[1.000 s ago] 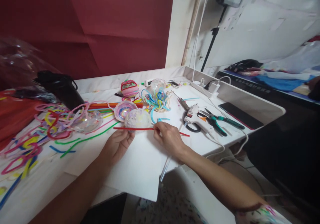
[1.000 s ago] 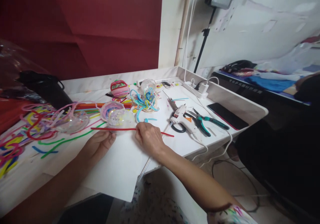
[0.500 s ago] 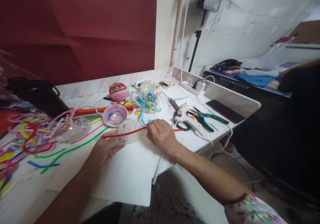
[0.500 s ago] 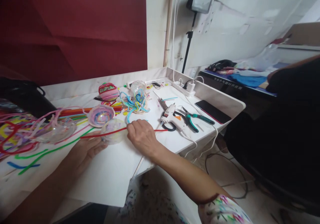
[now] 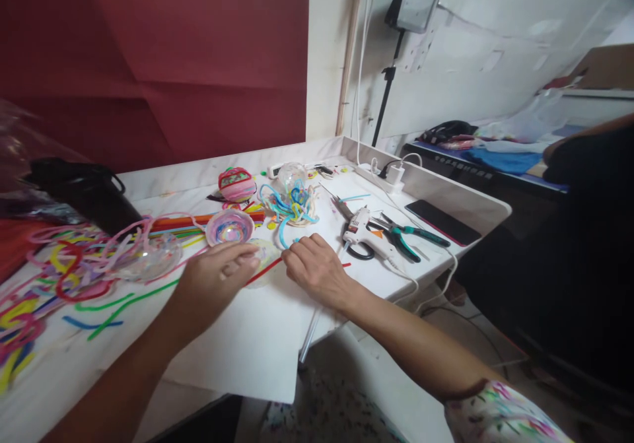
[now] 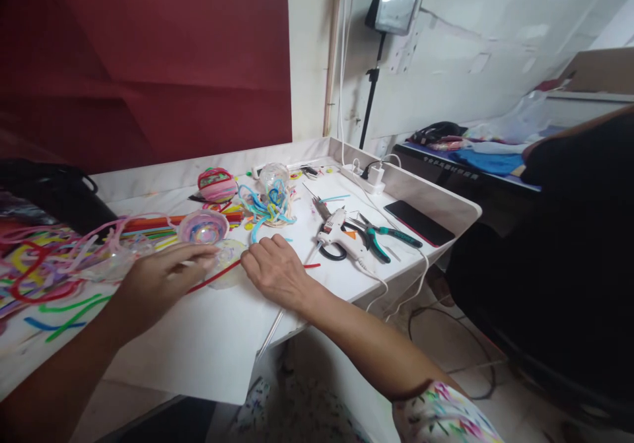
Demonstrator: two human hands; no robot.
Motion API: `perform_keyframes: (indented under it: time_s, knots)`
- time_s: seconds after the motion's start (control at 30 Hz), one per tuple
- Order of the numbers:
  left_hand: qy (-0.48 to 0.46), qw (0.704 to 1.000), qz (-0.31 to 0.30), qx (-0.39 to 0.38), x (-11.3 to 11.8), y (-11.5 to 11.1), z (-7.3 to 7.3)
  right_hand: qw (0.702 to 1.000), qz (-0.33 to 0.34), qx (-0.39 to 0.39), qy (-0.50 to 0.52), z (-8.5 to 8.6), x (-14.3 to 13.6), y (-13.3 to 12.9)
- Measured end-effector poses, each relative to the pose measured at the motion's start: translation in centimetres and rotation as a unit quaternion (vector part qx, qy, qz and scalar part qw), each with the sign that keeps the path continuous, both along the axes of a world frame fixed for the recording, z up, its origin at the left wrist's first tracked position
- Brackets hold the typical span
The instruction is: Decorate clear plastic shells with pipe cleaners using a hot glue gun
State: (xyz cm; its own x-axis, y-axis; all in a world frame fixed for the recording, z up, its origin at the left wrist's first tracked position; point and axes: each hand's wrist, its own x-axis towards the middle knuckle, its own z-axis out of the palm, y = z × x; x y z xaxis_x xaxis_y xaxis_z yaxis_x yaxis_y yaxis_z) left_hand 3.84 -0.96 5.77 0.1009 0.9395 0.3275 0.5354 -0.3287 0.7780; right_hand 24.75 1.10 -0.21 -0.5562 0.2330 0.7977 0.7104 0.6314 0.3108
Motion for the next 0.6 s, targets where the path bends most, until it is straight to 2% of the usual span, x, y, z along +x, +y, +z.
perform_keyframes:
  time_s: [0.1,0.2,0.33,0.5,0.6]
  knots:
    - [0.017,0.996,-0.081,0.013,2.2,0.4,0.3,1.000,0.003,-0.027,-0.004,0.0,-0.1,-0.3]
    - [0.099,0.987,-0.125,0.029,3.1,1.0,-0.3,0.998,0.014,-0.054,0.002,-0.1,-0.1,-0.3]
    - [0.186,0.972,-0.124,0.065,3.3,1.1,-1.3,0.999,0.012,-0.051,0.011,-0.5,0.0,-0.2]
    - [0.196,0.971,-0.112,0.084,3.3,0.7,-2.4,0.999,0.010,-0.031,0.029,-0.4,-0.2,-0.3]
    - [0.200,0.970,-0.096,0.097,3.2,0.7,-2.8,0.998,0.019,-0.045,0.044,-0.4,-0.5,-0.3]
